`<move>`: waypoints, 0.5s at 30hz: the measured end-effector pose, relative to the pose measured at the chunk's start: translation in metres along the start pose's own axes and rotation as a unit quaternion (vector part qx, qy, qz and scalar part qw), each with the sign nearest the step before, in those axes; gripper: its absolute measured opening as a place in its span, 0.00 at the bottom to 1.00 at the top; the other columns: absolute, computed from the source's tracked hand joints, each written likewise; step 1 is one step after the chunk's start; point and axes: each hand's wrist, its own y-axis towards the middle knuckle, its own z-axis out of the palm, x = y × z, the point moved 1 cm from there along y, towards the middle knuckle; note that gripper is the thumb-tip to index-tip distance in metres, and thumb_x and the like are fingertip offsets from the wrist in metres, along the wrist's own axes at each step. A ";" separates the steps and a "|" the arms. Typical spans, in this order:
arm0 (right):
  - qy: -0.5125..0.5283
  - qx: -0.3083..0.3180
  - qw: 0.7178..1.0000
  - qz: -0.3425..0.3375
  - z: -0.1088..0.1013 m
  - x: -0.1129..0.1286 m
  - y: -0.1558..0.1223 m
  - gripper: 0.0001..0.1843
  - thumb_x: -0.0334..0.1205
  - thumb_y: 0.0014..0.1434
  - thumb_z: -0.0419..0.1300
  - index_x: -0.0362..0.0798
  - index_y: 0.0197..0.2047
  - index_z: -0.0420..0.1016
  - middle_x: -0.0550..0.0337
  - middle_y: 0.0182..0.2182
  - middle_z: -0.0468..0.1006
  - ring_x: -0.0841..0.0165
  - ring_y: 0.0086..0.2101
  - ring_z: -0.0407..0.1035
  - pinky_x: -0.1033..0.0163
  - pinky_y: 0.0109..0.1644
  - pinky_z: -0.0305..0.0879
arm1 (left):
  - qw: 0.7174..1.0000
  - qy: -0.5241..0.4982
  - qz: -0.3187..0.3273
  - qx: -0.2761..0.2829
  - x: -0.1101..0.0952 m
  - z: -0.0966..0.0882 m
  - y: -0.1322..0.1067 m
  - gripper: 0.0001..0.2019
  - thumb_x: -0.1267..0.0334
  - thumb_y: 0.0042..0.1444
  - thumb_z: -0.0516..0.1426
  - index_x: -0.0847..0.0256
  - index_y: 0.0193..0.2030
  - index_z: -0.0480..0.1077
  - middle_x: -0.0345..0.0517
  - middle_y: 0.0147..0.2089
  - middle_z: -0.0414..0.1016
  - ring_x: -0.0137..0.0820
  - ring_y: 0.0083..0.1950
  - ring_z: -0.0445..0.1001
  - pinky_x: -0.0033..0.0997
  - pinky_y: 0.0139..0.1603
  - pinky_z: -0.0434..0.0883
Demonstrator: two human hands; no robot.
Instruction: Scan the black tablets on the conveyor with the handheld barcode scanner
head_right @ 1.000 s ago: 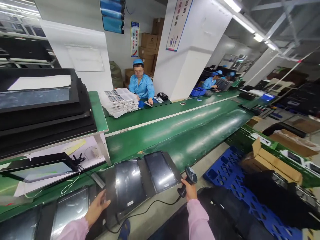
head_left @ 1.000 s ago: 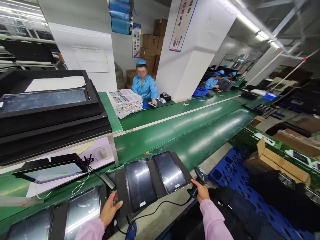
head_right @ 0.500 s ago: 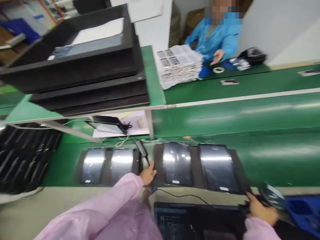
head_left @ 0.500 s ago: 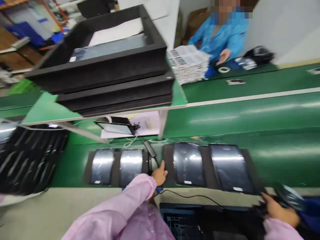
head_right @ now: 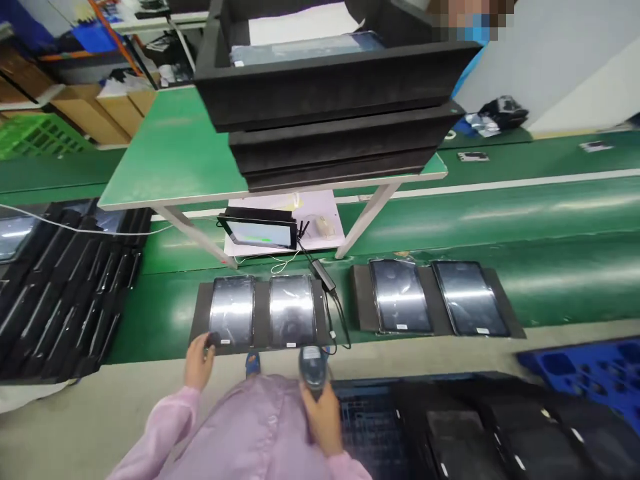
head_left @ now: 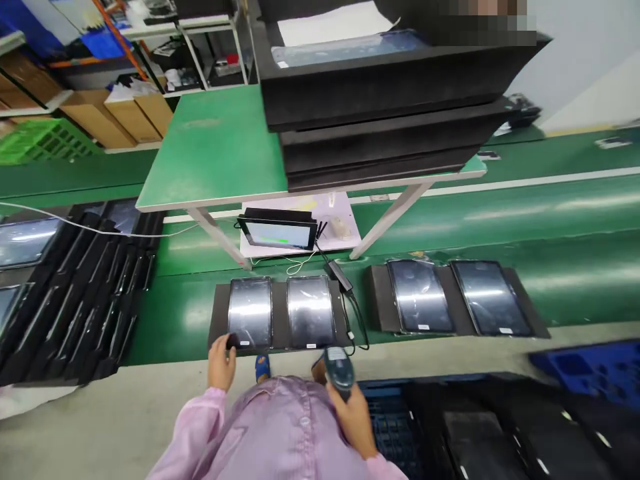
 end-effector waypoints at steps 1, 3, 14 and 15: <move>-0.014 0.019 1.000 -0.014 0.027 -0.003 -0.010 0.28 0.58 0.48 0.65 0.47 0.45 0.81 0.47 0.42 0.85 0.50 0.45 0.78 0.52 0.52 0.71 | 1.000 0.012 0.023 -0.008 0.027 -0.006 0.002 0.26 0.52 0.61 0.48 0.67 0.58 0.70 0.66 0.60 0.72 0.53 0.64 0.69 0.60 0.69 0.65; -0.048 0.011 0.999 -0.020 0.061 -0.014 -0.021 0.27 0.55 0.50 0.63 0.45 0.47 0.80 0.47 0.42 0.85 0.50 0.45 0.78 0.53 0.51 0.71 | 0.996 0.027 0.077 0.029 0.070 -0.011 0.004 0.27 0.51 0.62 0.49 0.67 0.60 0.70 0.65 0.65 0.70 0.53 0.66 0.68 0.59 0.69 0.65; -0.108 -0.100 0.988 -0.038 0.087 -0.020 -0.020 0.23 0.54 0.49 0.59 0.45 0.39 0.80 0.49 0.32 0.83 0.52 0.37 0.78 0.56 0.41 0.69 | 0.980 -0.015 0.173 0.096 0.121 0.019 -0.003 0.28 0.64 0.62 0.46 0.66 0.68 0.63 0.60 0.74 0.59 0.48 0.76 0.55 0.56 0.74 0.60; -0.108 -0.108 0.988 -0.037 0.088 -0.018 -0.019 0.22 0.54 0.48 0.59 0.46 0.37 0.80 0.49 0.30 0.83 0.52 0.36 0.77 0.56 0.39 0.68 | 0.980 -0.016 0.176 0.097 0.122 0.022 -0.003 0.28 0.66 0.61 0.45 0.67 0.68 0.63 0.61 0.74 0.58 0.47 0.77 0.54 0.56 0.75 0.59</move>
